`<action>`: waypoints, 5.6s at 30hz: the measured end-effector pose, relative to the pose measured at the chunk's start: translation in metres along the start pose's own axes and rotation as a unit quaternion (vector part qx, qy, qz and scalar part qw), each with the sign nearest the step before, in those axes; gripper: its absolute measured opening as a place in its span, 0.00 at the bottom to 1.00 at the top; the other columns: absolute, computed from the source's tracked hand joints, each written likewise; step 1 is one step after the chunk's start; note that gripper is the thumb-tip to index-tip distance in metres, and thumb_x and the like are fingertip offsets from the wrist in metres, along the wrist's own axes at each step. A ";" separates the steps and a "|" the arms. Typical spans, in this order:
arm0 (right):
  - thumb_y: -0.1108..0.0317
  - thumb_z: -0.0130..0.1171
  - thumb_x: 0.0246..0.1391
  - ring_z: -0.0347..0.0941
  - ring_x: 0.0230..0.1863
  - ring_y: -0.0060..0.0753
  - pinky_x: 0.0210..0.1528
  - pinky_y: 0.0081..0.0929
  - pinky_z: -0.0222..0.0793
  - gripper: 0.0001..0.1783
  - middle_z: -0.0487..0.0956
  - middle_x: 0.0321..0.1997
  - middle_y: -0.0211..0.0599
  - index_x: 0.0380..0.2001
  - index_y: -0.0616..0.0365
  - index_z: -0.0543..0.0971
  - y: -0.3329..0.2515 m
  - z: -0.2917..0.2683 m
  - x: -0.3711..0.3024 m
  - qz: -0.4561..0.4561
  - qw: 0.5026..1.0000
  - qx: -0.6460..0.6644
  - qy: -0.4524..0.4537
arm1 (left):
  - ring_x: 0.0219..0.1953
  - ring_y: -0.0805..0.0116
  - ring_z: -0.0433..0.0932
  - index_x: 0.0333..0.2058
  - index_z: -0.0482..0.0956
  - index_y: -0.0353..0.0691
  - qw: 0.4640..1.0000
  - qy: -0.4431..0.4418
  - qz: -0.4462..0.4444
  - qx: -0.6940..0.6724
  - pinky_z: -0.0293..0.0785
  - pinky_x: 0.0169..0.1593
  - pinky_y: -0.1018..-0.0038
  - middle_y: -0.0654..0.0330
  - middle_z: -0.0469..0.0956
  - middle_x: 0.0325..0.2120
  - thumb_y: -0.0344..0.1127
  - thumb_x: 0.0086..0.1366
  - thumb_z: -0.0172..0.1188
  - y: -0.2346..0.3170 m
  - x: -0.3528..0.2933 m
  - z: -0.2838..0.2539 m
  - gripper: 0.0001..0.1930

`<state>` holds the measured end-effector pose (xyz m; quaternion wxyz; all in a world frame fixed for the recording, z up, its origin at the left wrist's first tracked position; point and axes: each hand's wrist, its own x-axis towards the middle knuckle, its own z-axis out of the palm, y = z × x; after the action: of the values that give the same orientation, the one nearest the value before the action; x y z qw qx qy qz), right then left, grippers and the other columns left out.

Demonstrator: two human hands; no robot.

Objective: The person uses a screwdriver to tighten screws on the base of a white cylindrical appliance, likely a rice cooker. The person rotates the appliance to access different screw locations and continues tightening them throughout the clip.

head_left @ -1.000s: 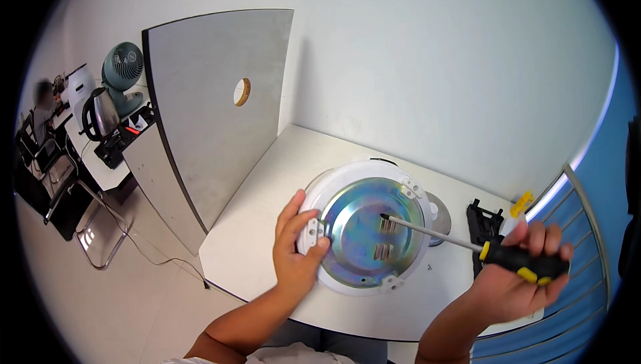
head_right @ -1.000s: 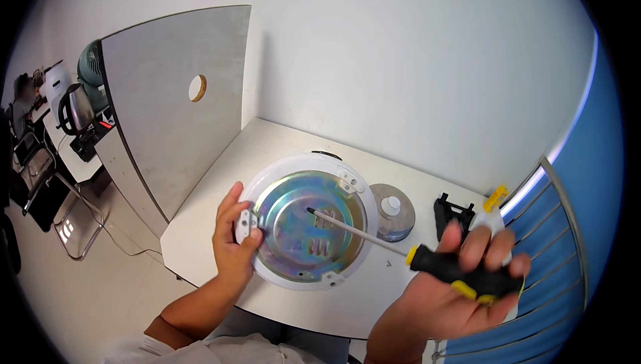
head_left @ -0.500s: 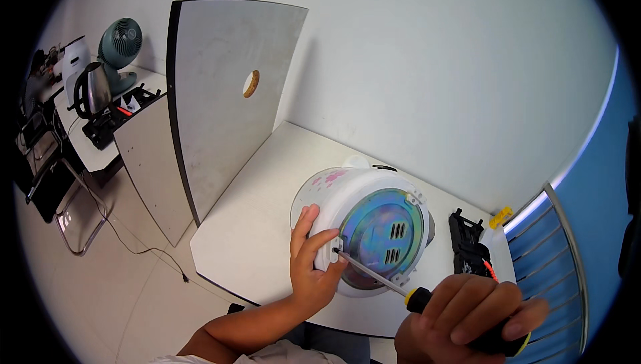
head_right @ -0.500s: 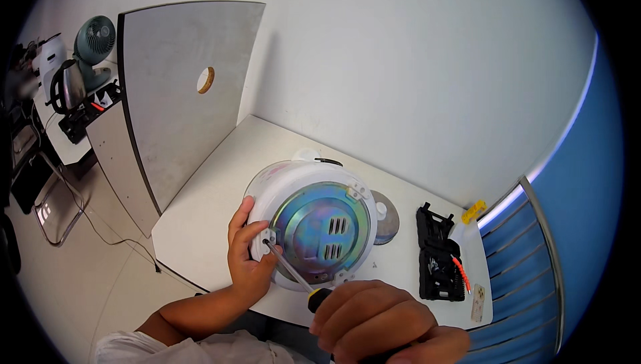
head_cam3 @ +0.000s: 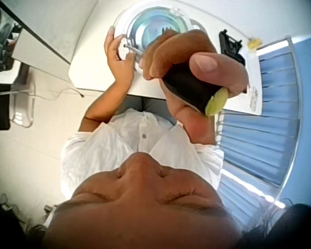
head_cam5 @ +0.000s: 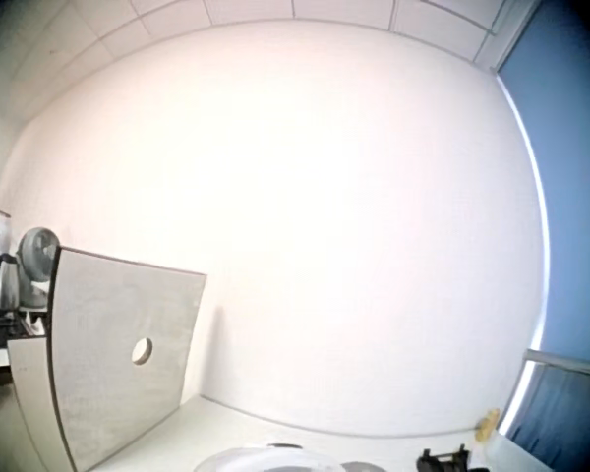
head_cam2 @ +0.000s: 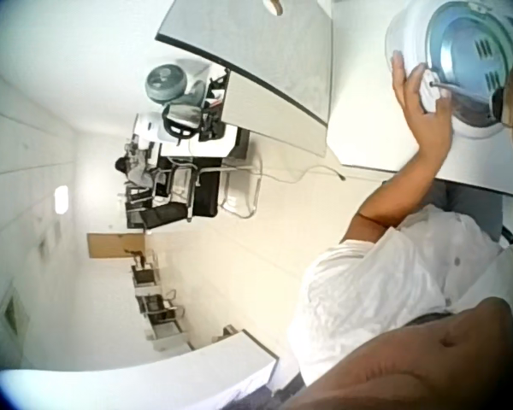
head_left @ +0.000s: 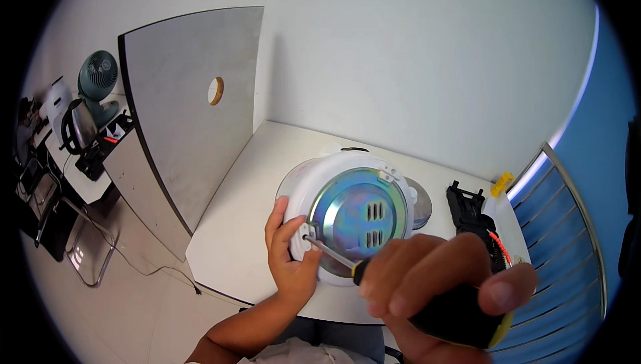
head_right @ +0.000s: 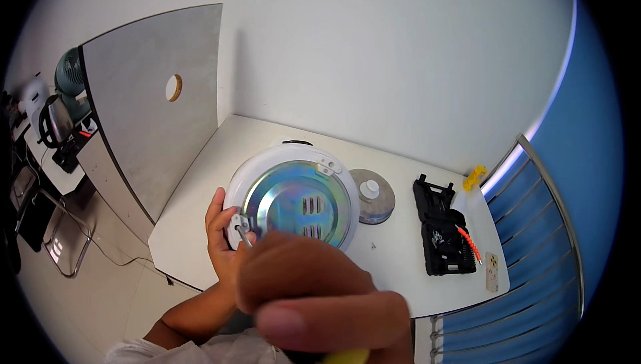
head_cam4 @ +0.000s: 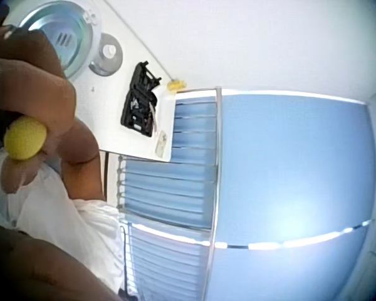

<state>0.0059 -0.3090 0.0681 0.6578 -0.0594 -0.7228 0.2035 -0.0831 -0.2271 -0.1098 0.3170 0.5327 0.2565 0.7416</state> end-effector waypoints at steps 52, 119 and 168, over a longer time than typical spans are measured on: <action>0.38 0.28 0.67 0.67 0.17 0.25 0.20 0.21 0.67 0.36 0.74 0.29 0.39 0.54 0.61 0.66 0.074 -0.017 0.052 0.257 0.954 0.147 0.052 | 0.65 0.42 0.56 0.55 0.75 0.54 0.821 -0.409 0.117 0.380 0.43 0.61 0.31 0.52 0.60 0.64 0.66 0.43 0.68 0.021 0.070 -0.051 0.41; 0.58 0.42 0.69 0.54 0.05 0.23 0.06 0.20 0.44 0.11 0.67 0.14 0.38 0.46 0.49 0.58 0.039 -0.046 0.039 0.270 0.939 0.199 0.072 | 0.40 0.73 0.71 0.36 0.83 0.65 0.856 -0.275 0.315 0.303 0.56 0.55 0.69 0.75 0.78 0.40 0.45 0.55 0.64 0.036 0.017 -0.051 0.09; 0.54 0.50 0.65 0.71 0.26 0.35 0.27 0.28 0.69 0.19 0.73 0.41 0.41 0.55 0.44 0.65 0.066 -0.094 0.041 0.329 0.856 0.343 -0.205 | 0.41 0.75 0.71 0.37 0.83 0.67 0.864 -0.274 0.308 0.290 0.56 0.53 0.70 0.77 0.79 0.41 0.40 0.52 0.65 0.031 0.015 -0.053 0.13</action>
<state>0.0806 -0.2147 0.0861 0.3678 -0.0214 -0.6643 0.6504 -0.1432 -0.2391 -0.0935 -0.0387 0.8345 0.1860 0.5173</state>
